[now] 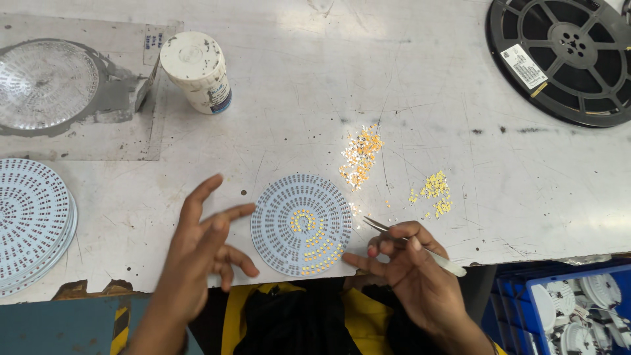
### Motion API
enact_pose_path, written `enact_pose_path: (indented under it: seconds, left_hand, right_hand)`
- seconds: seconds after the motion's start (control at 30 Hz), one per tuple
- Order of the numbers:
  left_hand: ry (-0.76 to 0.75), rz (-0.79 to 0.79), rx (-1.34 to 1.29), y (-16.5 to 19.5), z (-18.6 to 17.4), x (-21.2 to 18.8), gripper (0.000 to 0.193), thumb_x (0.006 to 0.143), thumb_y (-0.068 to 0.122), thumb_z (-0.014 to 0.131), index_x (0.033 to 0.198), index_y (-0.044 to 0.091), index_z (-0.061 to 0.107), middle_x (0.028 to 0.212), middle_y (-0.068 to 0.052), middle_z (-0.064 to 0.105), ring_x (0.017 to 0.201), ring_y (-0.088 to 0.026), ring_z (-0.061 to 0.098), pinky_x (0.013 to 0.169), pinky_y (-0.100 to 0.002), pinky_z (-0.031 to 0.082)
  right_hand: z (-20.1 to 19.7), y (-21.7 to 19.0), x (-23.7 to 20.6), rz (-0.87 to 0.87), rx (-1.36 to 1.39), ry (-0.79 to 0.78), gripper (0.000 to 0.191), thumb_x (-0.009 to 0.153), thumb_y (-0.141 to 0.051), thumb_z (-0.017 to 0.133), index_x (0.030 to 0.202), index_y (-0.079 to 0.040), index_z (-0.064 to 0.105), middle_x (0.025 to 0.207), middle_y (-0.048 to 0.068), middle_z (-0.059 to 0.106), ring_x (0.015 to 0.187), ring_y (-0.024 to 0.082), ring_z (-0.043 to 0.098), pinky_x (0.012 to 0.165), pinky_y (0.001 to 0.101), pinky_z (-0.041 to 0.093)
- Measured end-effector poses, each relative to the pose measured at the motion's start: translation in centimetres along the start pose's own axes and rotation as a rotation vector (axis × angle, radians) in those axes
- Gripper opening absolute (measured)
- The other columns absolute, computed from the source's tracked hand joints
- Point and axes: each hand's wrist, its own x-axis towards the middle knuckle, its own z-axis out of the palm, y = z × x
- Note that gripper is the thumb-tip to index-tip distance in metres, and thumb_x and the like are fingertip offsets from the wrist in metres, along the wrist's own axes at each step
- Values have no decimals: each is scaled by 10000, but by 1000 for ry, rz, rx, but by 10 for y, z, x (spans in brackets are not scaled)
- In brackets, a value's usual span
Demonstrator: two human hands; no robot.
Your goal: The person uses tweezers to pick small yellow components from a pile on the table and places them into empty slots on a circular tray. The person repeats this action continuously, filling the tray's slots one by one.
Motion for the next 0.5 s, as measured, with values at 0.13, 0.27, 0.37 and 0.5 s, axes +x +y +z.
enact_pose_path:
  seconds: [0.13, 0.27, 0.37, 0.5]
  left_hand:
    - [-109, -96, 369, 47, -9, 47, 781, 881, 584, 561, 1530, 184, 389, 1226, -202, 733, 511, -173, 713, 331, -218, 416]
    - [-281, -104, 545, 94, -5, 98, 743, 812, 589, 572, 1422, 167, 518, 1107, -184, 791, 495, -126, 682, 354, -213, 402]
    - [-387, -144, 609, 105, 11, 123, 727, 814, 580, 589, 1400, 153, 539, 1072, -194, 781, 470, -132, 672, 353, -215, 386]
    - [-506, -154, 572, 100, 19, 138, 691, 816, 527, 608, 1382, 138, 542, 1037, -198, 787, 451, -132, 656, 334, -218, 395]
  right_hand:
    - [-14, 10, -4, -13, -16, 22, 361, 1057, -291, 509, 1236, 15, 576, 996, 131, 592, 1029, 290, 635, 990, 689, 456]
    - [-39, 1, -22, -191, -193, 18, 359, 1130, -189, 530, 1234, 138, 637, 898, 155, 611, 912, 289, 643, 836, 547, 559]
    - [-46, -3, -32, -263, -483, 157, 301, 1038, -98, 601, 1244, 114, 661, 795, 145, 659, 770, 249, 666, 756, 447, 582]
    - [-43, -19, -50, -69, -919, 479, 222, 814, 19, 707, 1025, 76, 673, 863, 145, 772, 801, 193, 766, 779, 347, 611]
